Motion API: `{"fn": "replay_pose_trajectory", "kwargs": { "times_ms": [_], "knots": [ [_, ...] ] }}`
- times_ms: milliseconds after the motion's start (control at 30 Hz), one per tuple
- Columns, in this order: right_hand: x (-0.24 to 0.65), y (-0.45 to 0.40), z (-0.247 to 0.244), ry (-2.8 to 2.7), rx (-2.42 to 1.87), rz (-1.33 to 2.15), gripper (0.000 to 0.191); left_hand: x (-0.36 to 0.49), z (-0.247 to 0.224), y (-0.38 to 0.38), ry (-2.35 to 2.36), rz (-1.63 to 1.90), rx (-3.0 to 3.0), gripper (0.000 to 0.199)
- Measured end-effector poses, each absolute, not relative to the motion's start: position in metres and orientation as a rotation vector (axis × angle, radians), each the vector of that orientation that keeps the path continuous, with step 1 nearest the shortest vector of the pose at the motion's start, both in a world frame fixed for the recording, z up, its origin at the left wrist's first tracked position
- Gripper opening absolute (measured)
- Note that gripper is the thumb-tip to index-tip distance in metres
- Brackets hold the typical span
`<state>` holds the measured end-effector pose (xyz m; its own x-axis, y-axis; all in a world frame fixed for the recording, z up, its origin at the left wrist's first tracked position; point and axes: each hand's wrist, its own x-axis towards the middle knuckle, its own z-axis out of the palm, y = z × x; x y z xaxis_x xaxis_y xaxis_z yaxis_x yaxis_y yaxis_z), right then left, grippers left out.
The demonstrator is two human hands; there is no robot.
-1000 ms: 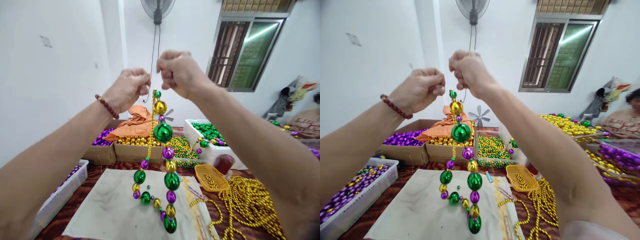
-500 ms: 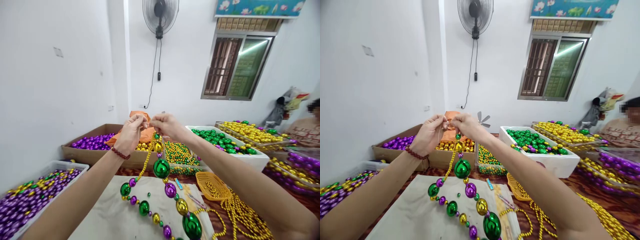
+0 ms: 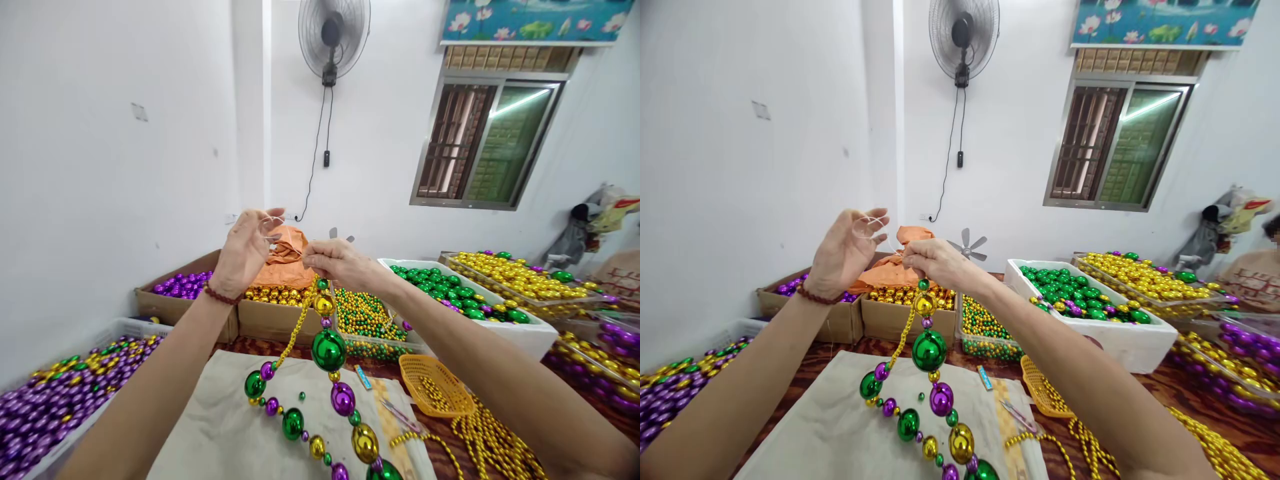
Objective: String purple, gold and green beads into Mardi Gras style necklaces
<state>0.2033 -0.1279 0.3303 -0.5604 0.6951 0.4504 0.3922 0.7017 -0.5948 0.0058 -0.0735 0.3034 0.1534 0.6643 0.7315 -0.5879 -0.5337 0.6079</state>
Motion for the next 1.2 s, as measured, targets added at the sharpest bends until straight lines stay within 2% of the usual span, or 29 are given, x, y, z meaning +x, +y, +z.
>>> {"fn": "replay_pose_trajectory", "kwargs": {
  "times_ms": [133,267,400,633,800,967,1100,1200],
  "knots": [
    [0.194,-0.134,0.347,-2.258,-0.607,0.751,0.023,0.005,0.280,-0.042,0.231,1.072,1.431,0.029],
    [0.186,-0.138,0.366,-2.292,-0.469,0.822,0.023,0.041,0.262,-0.044,0.103,0.608,1.519,0.044],
    [0.191,-0.141,0.379,-2.332,-0.450,0.836,0.026,0.067,0.255,-0.068,-0.101,0.464,1.373,0.062],
    [0.209,-0.144,0.396,-2.356,-0.715,0.698,0.022,0.079,0.271,-0.072,-0.155,0.561,1.365,0.070],
    [0.219,-0.141,0.417,-2.347,-0.985,0.389,0.027,0.082,0.312,-0.072,0.053,0.753,1.612,0.037],
    [0.220,-0.136,0.444,-2.279,-0.992,0.235,0.024,0.093,0.356,-0.090,0.231,1.247,1.912,0.017],
    [0.222,-0.139,0.464,-2.237,-0.846,0.192,0.017,0.105,0.378,-0.095,0.337,1.525,2.010,0.039],
    [0.223,-0.147,0.473,-2.220,-0.867,0.155,0.018,0.115,0.384,-0.089,0.329,1.604,1.984,0.044]
  ]
}}
